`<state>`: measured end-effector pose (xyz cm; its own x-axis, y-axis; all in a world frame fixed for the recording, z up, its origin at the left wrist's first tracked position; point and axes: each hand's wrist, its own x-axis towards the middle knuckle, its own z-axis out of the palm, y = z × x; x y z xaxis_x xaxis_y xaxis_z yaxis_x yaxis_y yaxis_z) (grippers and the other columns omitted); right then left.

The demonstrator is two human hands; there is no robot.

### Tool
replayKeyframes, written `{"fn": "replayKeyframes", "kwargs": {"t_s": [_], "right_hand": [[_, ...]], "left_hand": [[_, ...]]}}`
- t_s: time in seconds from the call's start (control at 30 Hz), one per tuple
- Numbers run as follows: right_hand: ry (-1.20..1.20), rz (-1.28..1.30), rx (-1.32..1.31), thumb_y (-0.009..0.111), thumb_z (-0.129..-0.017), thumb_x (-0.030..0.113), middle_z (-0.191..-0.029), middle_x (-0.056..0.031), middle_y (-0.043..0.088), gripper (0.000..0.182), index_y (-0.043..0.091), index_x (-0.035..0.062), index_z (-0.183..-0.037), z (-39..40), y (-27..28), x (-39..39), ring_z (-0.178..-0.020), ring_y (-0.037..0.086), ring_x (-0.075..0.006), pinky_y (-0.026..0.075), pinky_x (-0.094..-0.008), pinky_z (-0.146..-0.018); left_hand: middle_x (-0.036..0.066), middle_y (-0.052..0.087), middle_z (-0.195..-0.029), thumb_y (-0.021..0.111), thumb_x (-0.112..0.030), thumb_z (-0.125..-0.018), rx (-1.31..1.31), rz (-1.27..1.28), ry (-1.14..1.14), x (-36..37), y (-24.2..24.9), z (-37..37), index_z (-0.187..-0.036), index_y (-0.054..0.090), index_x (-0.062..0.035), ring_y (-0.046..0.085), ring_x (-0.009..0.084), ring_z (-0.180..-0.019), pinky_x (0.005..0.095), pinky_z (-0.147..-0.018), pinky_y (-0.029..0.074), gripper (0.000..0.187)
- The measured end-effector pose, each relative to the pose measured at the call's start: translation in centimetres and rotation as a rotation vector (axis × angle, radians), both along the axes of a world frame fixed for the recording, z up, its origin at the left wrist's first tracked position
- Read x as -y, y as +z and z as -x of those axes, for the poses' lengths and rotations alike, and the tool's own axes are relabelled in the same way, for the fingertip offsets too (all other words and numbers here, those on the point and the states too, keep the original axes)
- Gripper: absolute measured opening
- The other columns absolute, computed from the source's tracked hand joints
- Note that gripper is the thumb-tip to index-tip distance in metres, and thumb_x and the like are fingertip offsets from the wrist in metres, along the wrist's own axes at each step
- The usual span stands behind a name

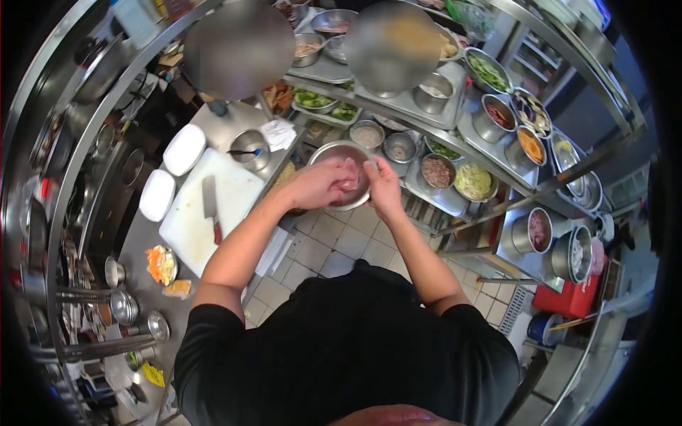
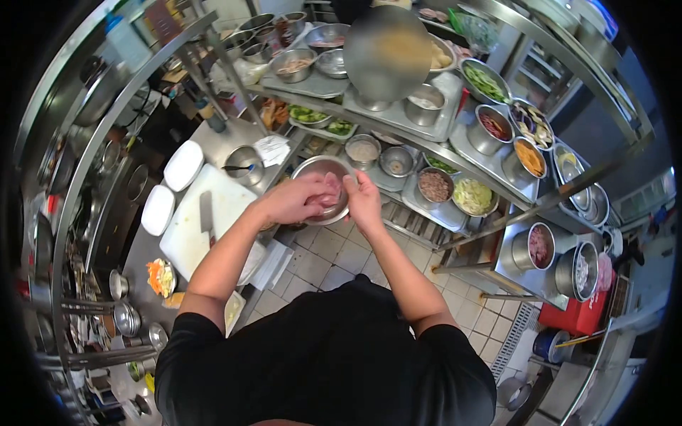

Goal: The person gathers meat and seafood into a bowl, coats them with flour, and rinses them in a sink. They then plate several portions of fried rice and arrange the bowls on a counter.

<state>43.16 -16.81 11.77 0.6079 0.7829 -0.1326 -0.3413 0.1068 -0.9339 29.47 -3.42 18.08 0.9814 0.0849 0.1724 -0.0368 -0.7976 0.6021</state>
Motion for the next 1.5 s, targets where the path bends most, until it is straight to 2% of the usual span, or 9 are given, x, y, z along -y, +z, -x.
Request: {"fn": "replayKeyframes", "kwargs": {"t_s": [0.13,0.3,0.63,0.83,0.97,1.1,1.2,1.3,1.5], "right_hand": [[-0.162,-0.054,-0.034,0.051,-0.099,0.020,-0.074,-0.0011,0.063,0.026,0.055,0.0050,-0.120,-7.0,0.2,2.3,-0.045,0.053,-0.0064,0.038,-0.0216,-0.031],[-0.332,-0.062,-0.037,0.052,-0.099,0.018,-0.081,-0.0005,0.064,0.024,0.057,0.0048,-0.118,-12.2,-0.5,3.7,-0.053,0.057,-0.0057,0.040,-0.0206,-0.033],[-0.520,0.017,-0.055,0.053,-0.098,0.017,-0.077,-0.0009,0.062,0.023,0.058,0.0045,-0.117,-14.4,-0.4,3.8,-0.045,0.052,-0.0068,0.036,-0.0219,-0.030],[-0.524,0.025,-0.105,0.052,-0.098,0.016,-0.079,-0.0012,0.063,0.023,0.057,0.0043,-0.117,-16.1,0.4,4.7,-0.046,0.054,-0.0070,0.036,-0.0214,-0.030],[-0.483,0.035,-0.096,0.053,-0.098,0.016,-0.079,-0.0001,0.063,0.023,0.057,0.0048,-0.117,-18.5,-0.1,5.3,-0.045,0.053,-0.0064,0.037,-0.0209,-0.030],[-0.394,-0.025,-0.089,0.053,-0.098,0.016,-0.078,0.0007,0.063,0.024,0.057,0.0042,-0.118,-21.1,-0.5,5.9,-0.046,0.054,-0.0059,0.037,-0.0205,-0.031],[-0.348,-0.036,-0.074,0.054,-0.097,0.016,-0.078,0.0001,0.063,0.025,0.056,0.0041,-0.119,-22.2,0.0,6.2,-0.045,0.054,-0.0060,0.037,-0.0206,-0.031],[-0.298,-0.017,-0.072,0.054,-0.097,0.017,-0.077,-0.0002,0.064,0.026,0.056,0.0038,-0.120,-22.8,0.4,6.4,-0.045,0.054,-0.0060,0.037,-0.0209,-0.031],[-0.205,-0.050,-0.102,0.054,-0.097,0.017,-0.076,0.0003,0.064,0.028,0.055,0.0031,-0.121,-23.9,0.2,7.1,-0.046,0.054,-0.0061,0.037,-0.0214,-0.031]], "left_hand": [[0.015,0.067,-0.107,0.063,-0.011,-0.083,-0.054,-0.156,0.021,-0.7,5.1,-8.8,-0.114,0.066,-0.0079,0.064,0.0328,-0.097,0.0385,-0.085,0.051,0.032],[0.013,0.069,-0.088,0.064,-0.014,-0.082,0.067,-0.093,0.019,-5.5,6.6,-20.9,-0.097,0.070,-0.0057,0.066,0.0302,-0.082,0.0374,-0.075,0.052,0.018],[0.013,0.072,-0.095,0.075,-0.031,-0.067,-0.286,-0.432,-0.343,-7.5,-1.4,-44.9,-0.105,0.074,-0.0182,0.068,0.0293,-0.091,0.0370,-0.083,0.053,0.041],[0.011,0.072,-0.088,0.070,-0.015,-0.068,-0.212,-0.422,-0.455,-9.2,-1.2,-48.0,-0.097,0.074,-0.0170,0.068,0.0276,-0.083,0.0379,-0.076,0.053,0.030],[0.010,0.071,-0.085,0.063,-0.008,-0.069,-0.206,-0.181,-0.258,-9.8,2.1,-46.1,-0.091,0.072,-0.0111,0.067,0.0258,-0.080,0.0371,-0.073,0.052,0.024],[0.009,0.071,-0.089,0.063,-0.009,-0.068,-0.309,-0.395,-0.250,-9.0,1.3,-45.2,-0.091,0.072,-0.0099,0.067,0.0271,-0.084,0.0373,-0.076,0.052,0.024],[0.009,0.071,-0.090,0.067,-0.013,-0.069,-0.005,-0.492,-0.165,-8.1,0.2,-44.3,-0.092,0.073,-0.0107,0.067,0.0287,-0.086,0.0383,-0.077,0.052,0.024],[0.010,0.071,-0.092,0.071,-0.019,-0.070,-0.322,-0.465,-0.222,-5.7,0.2,-43.8,-0.094,0.073,-0.0102,0.067,0.0302,-0.088,0.0402,-0.078,0.052,0.026],[0.013,0.070,-0.092,0.068,-0.023,-0.078,-0.194,-0.489,-0.083,-7.0,2.9,-43.4,-0.093,0.072,-0.0093,0.066,0.0312,-0.087,0.0397,-0.077,0.052,0.021]]}}
